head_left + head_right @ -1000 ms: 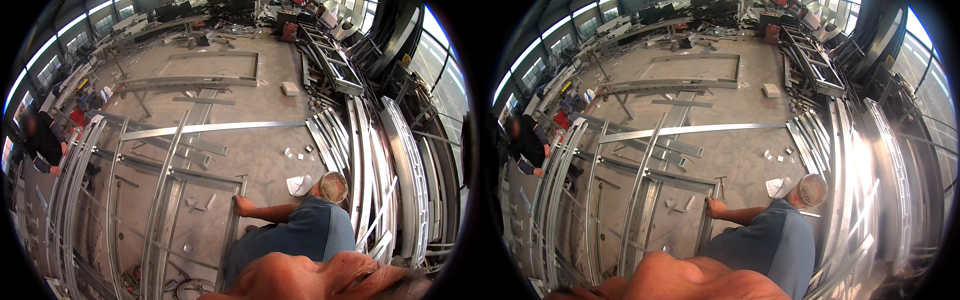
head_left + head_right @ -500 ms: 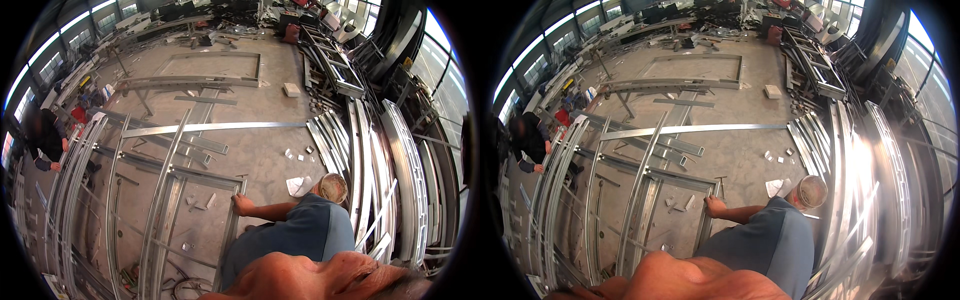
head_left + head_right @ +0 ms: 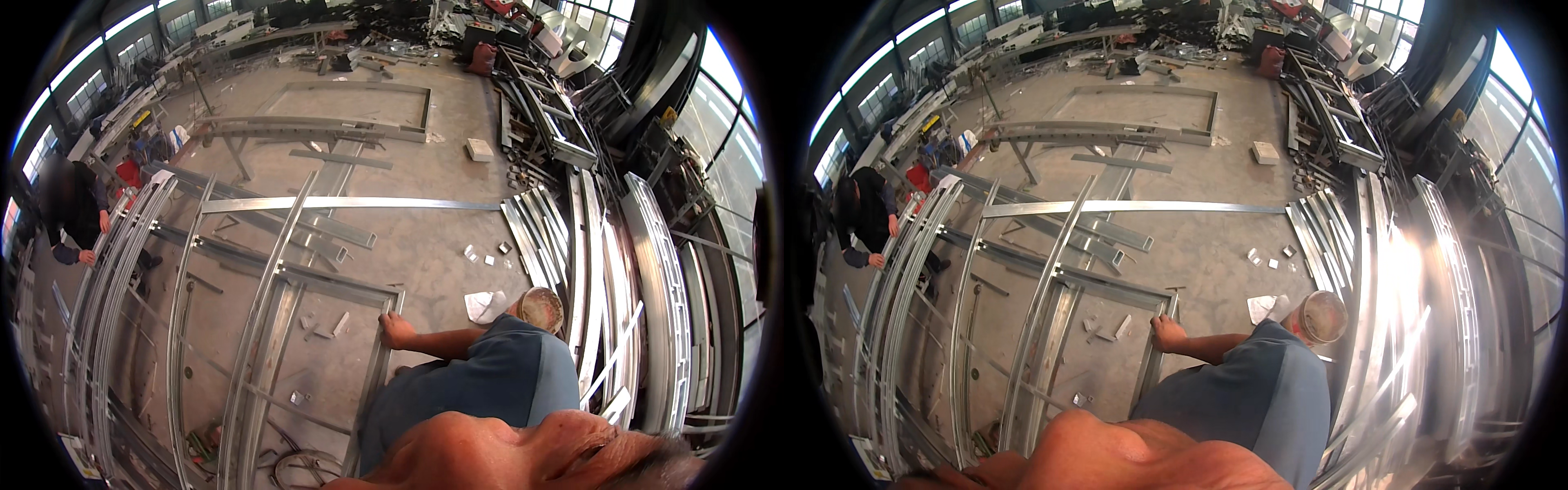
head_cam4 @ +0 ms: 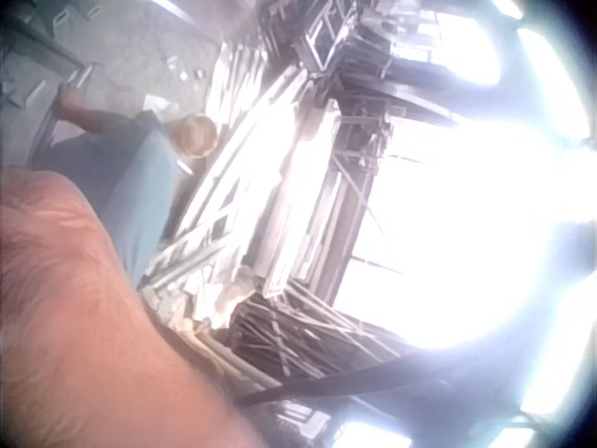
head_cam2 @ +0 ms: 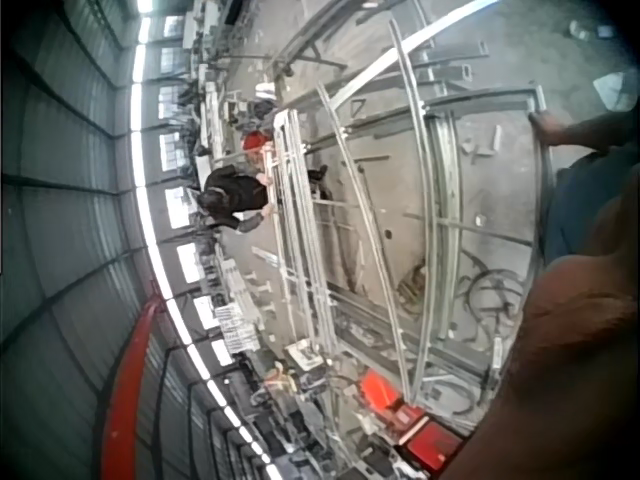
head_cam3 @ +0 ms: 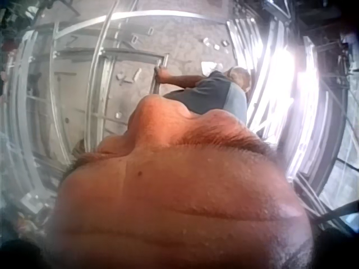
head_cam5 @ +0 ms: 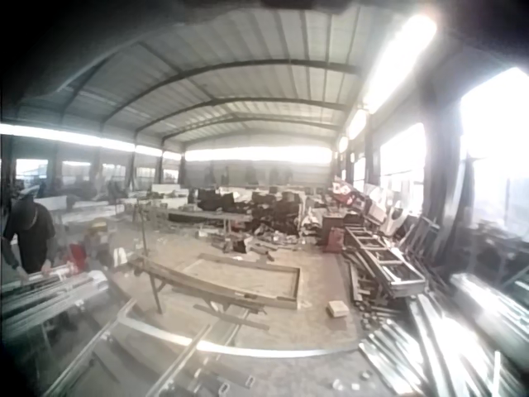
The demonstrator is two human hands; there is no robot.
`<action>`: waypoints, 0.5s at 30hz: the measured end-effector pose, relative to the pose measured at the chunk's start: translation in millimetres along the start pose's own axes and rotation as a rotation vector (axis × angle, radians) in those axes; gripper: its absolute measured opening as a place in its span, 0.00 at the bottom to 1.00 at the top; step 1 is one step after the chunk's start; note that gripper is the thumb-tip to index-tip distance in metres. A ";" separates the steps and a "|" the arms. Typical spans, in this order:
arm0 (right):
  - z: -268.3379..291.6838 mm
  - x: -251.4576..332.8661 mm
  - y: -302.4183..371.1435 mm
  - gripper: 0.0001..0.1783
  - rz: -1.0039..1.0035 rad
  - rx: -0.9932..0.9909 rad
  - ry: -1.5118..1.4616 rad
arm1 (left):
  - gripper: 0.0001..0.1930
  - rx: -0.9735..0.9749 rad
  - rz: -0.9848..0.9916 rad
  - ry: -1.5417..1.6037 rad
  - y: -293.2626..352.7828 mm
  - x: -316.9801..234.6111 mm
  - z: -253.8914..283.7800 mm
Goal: The person handles small metal parts and a welding torch, then welds joints on a metal frame structure. The person also moves metal bars and adjusts the frame during the process.
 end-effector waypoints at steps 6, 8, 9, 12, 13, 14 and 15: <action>19.2 -1.8 -26.1 0.26 -0.013 0.151 -0.059 | 0.16 -0.007 0.034 0.026 -1.5 3.9 0.1; 46.1 0.0 -48.0 0.26 0.017 0.113 -0.087 | 0.16 -0.018 0.055 0.042 -1.7 4.7 -1.0; 61.2 -3.0 -61.2 0.26 0.025 0.091 -0.102 | 0.16 -0.019 0.062 0.049 -2.8 2.3 -2.2; 106.7 -4.8 -115.2 0.27 0.099 -0.055 -0.149 | 0.16 -0.038 0.096 0.069 -5.0 -1.8 -6.9; 118.9 -5.3 -137.3 0.27 0.095 -0.071 -0.143 | 0.16 -0.054 0.117 0.075 -5.3 -2.4 -9.0; 130.6 -5.3 -160.9 0.27 0.090 -0.087 -0.136 | 0.16 -0.076 0.139 0.085 -5.3 -2.8 -9.8; 140.5 -6.3 -182.6 0.27 0.086 -0.102 -0.132 | 0.16 -0.093 0.159 0.093 -5.5 -3.8 -11.8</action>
Point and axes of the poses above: each hand's wrist, its own y-axis away from the middle knuckle, its own z-axis out of the back of the hand, x = y × z, the point moved 9 cm from there along -y, towards the middle knuckle, and after that the axes turned 15 degrees about y, right-handed, at the moved point
